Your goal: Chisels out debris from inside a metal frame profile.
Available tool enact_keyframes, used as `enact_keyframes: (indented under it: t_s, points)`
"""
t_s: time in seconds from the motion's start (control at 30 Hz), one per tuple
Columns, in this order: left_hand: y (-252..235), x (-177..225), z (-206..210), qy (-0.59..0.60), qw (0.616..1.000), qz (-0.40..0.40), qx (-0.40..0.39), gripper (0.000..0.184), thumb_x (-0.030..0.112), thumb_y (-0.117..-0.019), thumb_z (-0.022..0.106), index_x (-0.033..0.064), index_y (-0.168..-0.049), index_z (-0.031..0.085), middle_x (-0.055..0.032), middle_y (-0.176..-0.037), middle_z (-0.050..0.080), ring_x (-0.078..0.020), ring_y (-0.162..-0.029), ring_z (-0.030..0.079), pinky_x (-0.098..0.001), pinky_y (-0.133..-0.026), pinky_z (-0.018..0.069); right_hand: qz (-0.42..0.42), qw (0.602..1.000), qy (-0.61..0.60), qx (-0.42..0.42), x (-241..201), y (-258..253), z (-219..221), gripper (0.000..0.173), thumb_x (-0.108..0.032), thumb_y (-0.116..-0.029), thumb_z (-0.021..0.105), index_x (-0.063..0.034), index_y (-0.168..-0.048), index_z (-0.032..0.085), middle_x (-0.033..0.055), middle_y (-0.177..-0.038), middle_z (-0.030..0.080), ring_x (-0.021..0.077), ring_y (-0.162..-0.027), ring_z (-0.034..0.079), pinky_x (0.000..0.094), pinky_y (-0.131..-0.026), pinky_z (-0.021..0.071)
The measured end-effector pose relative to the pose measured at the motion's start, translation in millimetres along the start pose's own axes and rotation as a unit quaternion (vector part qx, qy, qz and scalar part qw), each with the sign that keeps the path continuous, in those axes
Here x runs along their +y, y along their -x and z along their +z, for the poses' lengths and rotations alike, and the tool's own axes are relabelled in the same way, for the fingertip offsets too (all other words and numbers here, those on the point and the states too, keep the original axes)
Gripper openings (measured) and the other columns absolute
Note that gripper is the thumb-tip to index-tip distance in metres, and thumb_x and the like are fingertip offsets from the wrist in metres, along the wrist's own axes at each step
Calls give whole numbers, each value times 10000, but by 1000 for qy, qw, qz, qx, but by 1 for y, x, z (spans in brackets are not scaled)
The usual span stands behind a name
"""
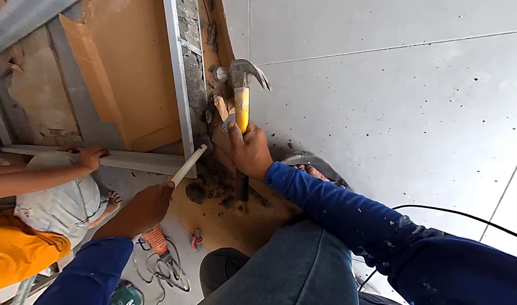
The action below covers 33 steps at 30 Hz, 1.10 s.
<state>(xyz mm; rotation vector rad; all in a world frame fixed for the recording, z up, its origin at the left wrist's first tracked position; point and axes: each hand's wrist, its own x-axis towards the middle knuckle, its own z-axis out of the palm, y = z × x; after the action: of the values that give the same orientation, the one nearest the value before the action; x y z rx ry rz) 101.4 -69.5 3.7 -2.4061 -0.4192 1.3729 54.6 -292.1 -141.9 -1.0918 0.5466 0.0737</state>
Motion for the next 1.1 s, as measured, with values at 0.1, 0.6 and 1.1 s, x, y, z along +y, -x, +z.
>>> enact_keyframes:
  t_s: [0.1, 0.6, 1.1]
  points:
    - [0, 7, -2, 4, 1000, -15, -6, 568, 510, -1101, 283, 37, -982, 575, -142, -693, 558, -248, -488, 545, -403, -458, 498, 50, 996, 25, -63, 17, 10, 6, 364, -378, -1085, 484, -52, -946, 564, 76, -607, 560, 222, -471, 585, 439, -458, 541]
    - [-10, 24, -1, 46, 997, -55, -22, 614, 557, -1093, 263, 40, -937, 554, -103, -622, 480, -209, -441, 470, -362, -419, 453, 30, 999, 31, 29, 21, -9, 6, 379, -389, -1097, 439, -39, -1009, 557, 76, -611, 558, 221, -493, 597, 437, -489, 556]
    - [-15, 21, 6, 40, 997, -53, -45, 688, 565, -1097, 222, -9, -1109, 601, -163, -767, 556, -267, -577, 542, -449, -557, 506, 259, 911, 197, -255, 36, 12, 6, 406, -372, -1093, 433, -6, -1125, 606, 146, -798, 650, 241, -644, 673, 440, -615, 582]
